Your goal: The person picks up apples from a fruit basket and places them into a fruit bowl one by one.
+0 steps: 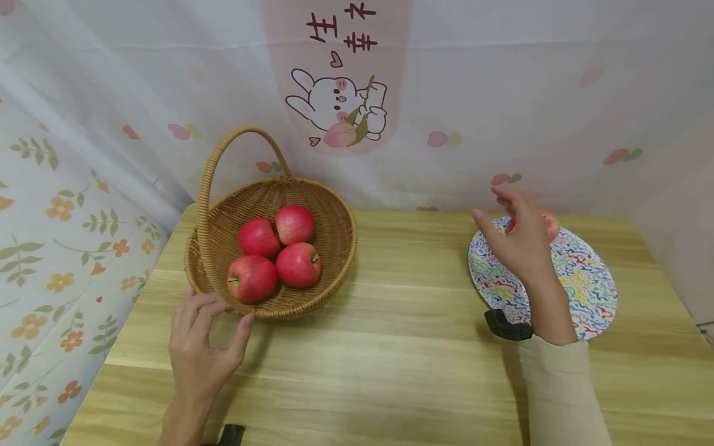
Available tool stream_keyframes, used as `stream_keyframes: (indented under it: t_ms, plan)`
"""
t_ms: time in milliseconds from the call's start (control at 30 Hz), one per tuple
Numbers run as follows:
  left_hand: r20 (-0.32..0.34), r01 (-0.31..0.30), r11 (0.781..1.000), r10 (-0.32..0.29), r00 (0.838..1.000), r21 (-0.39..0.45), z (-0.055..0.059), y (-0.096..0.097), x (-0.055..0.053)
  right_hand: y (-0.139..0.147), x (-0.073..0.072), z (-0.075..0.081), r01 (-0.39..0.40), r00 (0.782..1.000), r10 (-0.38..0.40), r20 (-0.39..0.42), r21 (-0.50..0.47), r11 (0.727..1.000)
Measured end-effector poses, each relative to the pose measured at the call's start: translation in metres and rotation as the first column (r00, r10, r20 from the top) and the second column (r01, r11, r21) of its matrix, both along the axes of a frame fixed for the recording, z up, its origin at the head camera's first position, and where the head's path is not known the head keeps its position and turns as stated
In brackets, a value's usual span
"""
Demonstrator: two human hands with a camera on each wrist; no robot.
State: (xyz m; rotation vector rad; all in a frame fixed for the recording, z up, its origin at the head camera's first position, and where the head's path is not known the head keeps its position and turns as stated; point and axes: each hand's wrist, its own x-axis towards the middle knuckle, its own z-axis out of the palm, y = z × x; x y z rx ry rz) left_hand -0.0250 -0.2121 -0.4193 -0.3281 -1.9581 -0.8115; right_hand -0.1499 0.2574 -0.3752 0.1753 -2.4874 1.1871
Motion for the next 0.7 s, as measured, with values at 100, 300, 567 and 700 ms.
stream_keyframes:
  t_ms: [100,300,567,700]
  plan:
    - [-0.002,0.003,1.000,-0.003,1.000,0.009,0.000,0.001,0.000,-0.008,-0.003,0.004,-0.036,0.999,0.036,-0.014,-0.014,0.999]
    - [0.000,0.004,1.000,-0.004,1.000,0.008,0.000,0.002,-0.002,-0.027,-0.003,0.010,-0.104,0.995,0.104,0.001,-0.033,0.994]
    - [0.013,-0.005,1.000,0.005,1.000,-0.001,-0.001,-0.001,-0.002,-0.059,-0.009,0.018,-0.253,0.967,0.252,-0.015,-0.071,0.965]
    - [0.020,-0.009,1.000,0.009,1.000,0.007,-0.001,-0.001,0.000,-0.075,-0.015,0.028,-0.307,0.951,0.308,0.011,-0.073,0.949]
